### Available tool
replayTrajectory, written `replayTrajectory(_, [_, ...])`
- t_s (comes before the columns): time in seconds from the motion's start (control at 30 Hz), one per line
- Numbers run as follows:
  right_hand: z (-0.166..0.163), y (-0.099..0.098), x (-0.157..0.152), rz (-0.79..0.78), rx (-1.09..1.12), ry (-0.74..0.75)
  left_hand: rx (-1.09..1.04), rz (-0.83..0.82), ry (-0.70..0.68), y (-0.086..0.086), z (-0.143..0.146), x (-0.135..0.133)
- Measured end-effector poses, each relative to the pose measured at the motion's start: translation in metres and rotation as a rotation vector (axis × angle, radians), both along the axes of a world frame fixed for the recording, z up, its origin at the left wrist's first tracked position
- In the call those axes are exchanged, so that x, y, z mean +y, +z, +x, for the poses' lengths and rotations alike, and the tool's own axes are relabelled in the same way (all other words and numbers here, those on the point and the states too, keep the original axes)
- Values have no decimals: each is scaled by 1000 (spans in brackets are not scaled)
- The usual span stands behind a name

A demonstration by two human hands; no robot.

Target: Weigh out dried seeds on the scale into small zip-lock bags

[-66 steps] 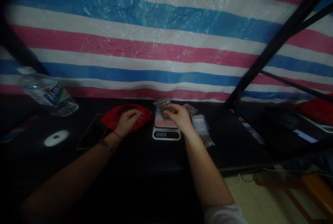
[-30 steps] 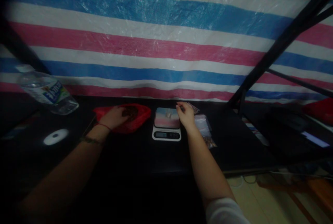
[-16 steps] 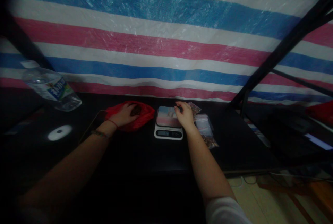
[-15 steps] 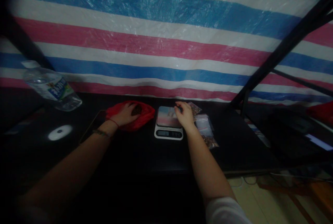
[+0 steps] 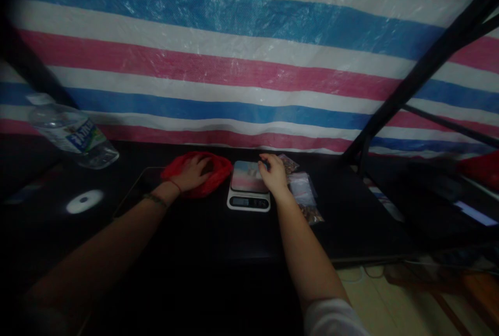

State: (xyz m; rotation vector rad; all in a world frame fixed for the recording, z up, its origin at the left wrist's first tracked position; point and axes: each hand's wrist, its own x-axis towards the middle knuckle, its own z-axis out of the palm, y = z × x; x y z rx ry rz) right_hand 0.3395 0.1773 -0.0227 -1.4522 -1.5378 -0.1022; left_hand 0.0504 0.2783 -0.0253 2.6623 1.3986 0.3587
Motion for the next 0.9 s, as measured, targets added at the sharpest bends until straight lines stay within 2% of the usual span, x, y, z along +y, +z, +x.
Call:
replayTrajectory(0.13, [2, -2, 1, 24, 11, 9, 54, 8, -39, 2, 5, -1])
replayTrajectory(0.47, [5, -2, 2, 20, 64, 2, 52, 60, 66, -8, 6, 6])
replayTrajectory(0.57, [5, 0, 1, 15, 81, 5, 64, 65, 73, -6, 7, 6])
replayTrajectory(0.9, [2, 4, -1, -7, 110, 27, -128, -97, 164, 8, 11, 9])
